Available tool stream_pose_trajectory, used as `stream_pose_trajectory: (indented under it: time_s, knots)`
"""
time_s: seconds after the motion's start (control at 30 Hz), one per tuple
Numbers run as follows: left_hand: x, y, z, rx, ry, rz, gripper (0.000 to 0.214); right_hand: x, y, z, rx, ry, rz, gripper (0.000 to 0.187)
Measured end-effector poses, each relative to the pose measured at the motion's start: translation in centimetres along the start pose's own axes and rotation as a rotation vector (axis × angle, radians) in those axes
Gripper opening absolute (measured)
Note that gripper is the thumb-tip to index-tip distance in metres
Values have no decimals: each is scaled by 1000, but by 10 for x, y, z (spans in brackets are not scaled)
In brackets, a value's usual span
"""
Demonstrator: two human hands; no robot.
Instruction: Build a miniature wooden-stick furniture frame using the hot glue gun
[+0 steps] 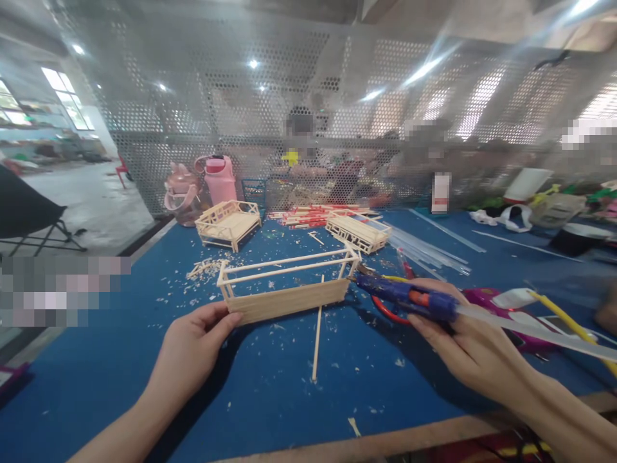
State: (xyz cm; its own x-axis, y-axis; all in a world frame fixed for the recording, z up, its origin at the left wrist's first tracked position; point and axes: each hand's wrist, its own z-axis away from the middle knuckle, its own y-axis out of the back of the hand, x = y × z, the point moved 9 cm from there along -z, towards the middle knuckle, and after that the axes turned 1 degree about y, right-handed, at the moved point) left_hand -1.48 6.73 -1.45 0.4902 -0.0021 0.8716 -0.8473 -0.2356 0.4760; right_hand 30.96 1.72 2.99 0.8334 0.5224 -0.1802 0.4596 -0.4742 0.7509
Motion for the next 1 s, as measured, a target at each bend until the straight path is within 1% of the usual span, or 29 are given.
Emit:
stream_pose_trajectory:
  time_s: [0.13, 0.27, 0.47, 0.53, 0.6, 0.67, 0.73, 0.8, 0.9, 1.0]
  knots:
    - [-3, -1, -1, -12, 1, -17, 29, -6, 5, 1, 32, 57, 41, 23]
    - [-3, 0, -1, -18, -16, -65, 32, -6, 8, 1, 50, 56, 90, 26]
    - [0, -1, 0, -36, -25, -61, 32, -9, 13, 0, -24, 78, 175, 24]
    - [1, -1, 0, -32, -26, -57, 31, -11, 19, 2, 2, 109, 215, 24]
    - [0, 0, 0, -24, -25, -55, 30, -10, 29, 6, 75, 126, 238, 27]
    - [-1, 2, -1, 1, -16, -56, 29, 1, 35, 10, 138, 74, 239, 34]
    - [-4, 7, -2, 42, 2, -46, 29, 20, 35, 12, 169, -34, 230, 42]
    - [-7, 10, -5, 64, 36, -1, 31, 39, 31, 11, 182, -110, 228, 41]
    - [-9, 9, -11, 36, 98, 155, 30, 57, 22, 1, 169, -168, 218, 33]
    - [-7, 3, -20, -46, 187, 326, 26, 67, 15, -14, 120, -262, 181, 34]
